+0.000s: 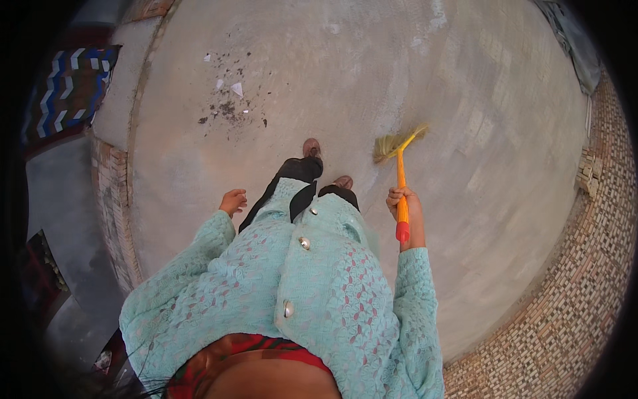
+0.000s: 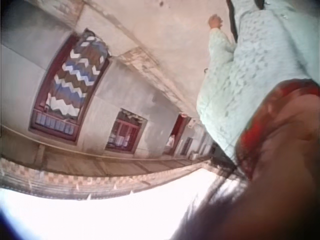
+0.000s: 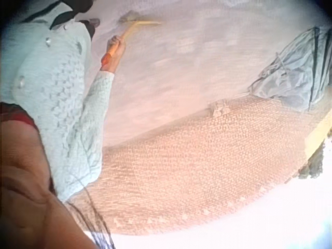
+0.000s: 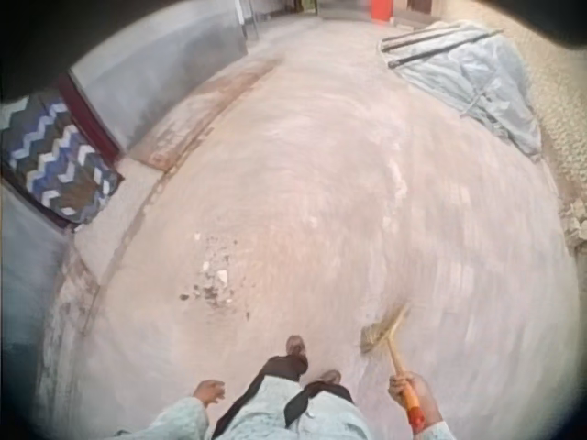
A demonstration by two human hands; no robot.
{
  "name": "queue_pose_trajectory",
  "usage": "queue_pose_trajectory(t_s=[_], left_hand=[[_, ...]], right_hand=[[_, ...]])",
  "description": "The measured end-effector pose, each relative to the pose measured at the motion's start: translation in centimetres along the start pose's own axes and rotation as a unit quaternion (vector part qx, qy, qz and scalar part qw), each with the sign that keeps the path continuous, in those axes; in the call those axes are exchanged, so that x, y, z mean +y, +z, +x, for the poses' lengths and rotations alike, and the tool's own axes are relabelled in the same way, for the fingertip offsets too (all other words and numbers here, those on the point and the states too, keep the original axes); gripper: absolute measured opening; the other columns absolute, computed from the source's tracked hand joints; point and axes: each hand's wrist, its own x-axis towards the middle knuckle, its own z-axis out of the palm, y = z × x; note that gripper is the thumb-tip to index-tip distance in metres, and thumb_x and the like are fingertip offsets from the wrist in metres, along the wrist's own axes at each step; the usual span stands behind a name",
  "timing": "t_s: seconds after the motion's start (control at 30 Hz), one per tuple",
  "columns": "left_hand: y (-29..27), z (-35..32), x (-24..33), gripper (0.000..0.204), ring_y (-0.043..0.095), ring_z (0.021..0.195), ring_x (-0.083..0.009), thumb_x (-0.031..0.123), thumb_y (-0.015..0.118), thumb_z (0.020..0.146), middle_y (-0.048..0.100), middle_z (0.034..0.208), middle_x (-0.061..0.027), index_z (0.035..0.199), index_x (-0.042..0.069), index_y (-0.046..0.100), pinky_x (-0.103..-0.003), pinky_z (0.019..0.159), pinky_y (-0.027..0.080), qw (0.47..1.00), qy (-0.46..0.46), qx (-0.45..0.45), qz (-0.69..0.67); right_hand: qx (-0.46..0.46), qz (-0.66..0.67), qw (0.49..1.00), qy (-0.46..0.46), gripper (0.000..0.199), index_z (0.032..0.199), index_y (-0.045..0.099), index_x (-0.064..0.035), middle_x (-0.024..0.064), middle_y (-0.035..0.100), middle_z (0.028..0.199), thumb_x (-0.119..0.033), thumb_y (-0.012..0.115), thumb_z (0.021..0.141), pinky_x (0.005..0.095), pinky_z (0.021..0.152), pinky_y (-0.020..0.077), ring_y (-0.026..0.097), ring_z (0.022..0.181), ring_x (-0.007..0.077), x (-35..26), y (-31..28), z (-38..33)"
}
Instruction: The person sweeps a concrete outdoor area using a yellow broom. They gather scattered debris and dust into a pile, moving back and forth across the surface. The person occasionally pauses to adjust their position or touch their face.
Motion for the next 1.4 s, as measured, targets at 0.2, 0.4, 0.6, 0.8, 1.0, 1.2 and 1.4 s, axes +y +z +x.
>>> queue_pose_trajectory(t_s=[0.2,0.4,0.6,0.8,1.0,1.2,1.4], left_hand=[[2.9,4.8,5.7,0.030,0.053,0.061,-0.0137,0.012,0.048,0.071,0.055,0.078,-0.0051,0.100,0.007,0.052,-0.026,0.045,0.039,0.996,0.024,-0.025,-0.076],[2.8,7.1,10.5,0.027,0.053,0.057,-0.0140,0.009,0.048,0.070,0.055,0.074,-0.0065,0.096,0.006,0.054,-0.024,0.039,0.037,0.990,0.050,0.004,-0.129],[3.3,5.6,12.6,0.025,0.053,0.051,-0.0138,0.009,0.049,0.069,0.056,0.069,-0.0061,0.093,0.005,0.054,-0.026,0.038,0.038,0.985,0.028,0.066,-0.155],[6.0,1.0,15.7,0.024,0.054,0.052,-0.0134,0.010,0.050,0.070,0.056,0.069,-0.0058,0.094,0.004,0.054,-0.026,0.039,0.039,0.961,0.044,0.133,-0.238],[6.1,-1.6,21.2,0.027,0.053,0.065,-0.0114,0.014,0.049,0.073,0.054,0.075,-0.0025,0.098,0.005,0.051,-0.024,0.053,0.040,0.901,0.190,0.201,-0.334],[-1.4,-10.3,30.2,0.031,0.047,0.074,-0.0082,0.016,0.054,0.075,0.051,0.086,-0.0021,0.103,0.003,0.049,-0.022,0.065,0.041,0.790,0.413,0.301,-0.340],[-9.0,-28.0,36.5,0.046,0.047,0.093,-0.0183,0.031,0.052,0.076,0.049,0.103,-0.0089,0.111,0.002,0.042,-0.030,0.083,0.035,0.574,0.597,0.517,-0.217]], right_hand=[[-0.086,0.031,0.996,-0.010,0.008,0.073,0.037,0.0041,0.0019,0.037,0.058,0.002,0.040,0.065,0.0156,0.038,0.0340,0.038,0.042,0.0058,-4.8,9.1,4.9],[-0.124,0.038,0.991,-0.032,0.014,0.078,0.038,0.0059,0.0027,0.038,0.059,0.000,0.042,0.067,0.0167,0.039,0.0339,0.038,0.043,0.0067,-8.1,15.7,3.7],[0.002,-0.084,0.996,-0.005,0.006,0.069,0.038,0.0012,0.0012,0.037,0.055,-0.004,0.042,0.069,0.0191,0.040,0.0350,0.037,0.043,0.0086,-10.7,17.4,5.2],[0.015,0.065,0.985,0.159,0.011,0.067,0.036,0.0004,0.0019,0.039,0.051,-0.006,0.043,0.072,0.0187,0.041,0.0394,0.041,0.041,0.0096,-18.1,18.9,15.3],[-0.038,-0.105,0.978,0.177,0.009,0.071,0.038,0.0034,0.0021,0.040,0.052,-0.004,0.043,0.072,0.0177,0.041,0.0385,0.042,0.041,0.0084,-20.0,25.5,19.2],[-0.191,-0.093,0.963,0.165,0.008,0.076,0.038,0.0042,0.0019,0.040,0.058,-0.001,0.041,0.071,0.0169,0.041,0.0372,0.042,0.044,0.0054,-18.8,30.7,17.2],[-0.221,-0.098,0.954,0.176,0.007,0.075,0.037,0.0008,-0.0007,0.040,0.058,-0.002,0.042,0.072,0.0165,0.042,0.0367,0.042,0.044,0.0045,-16.8,33.1,16.1]])
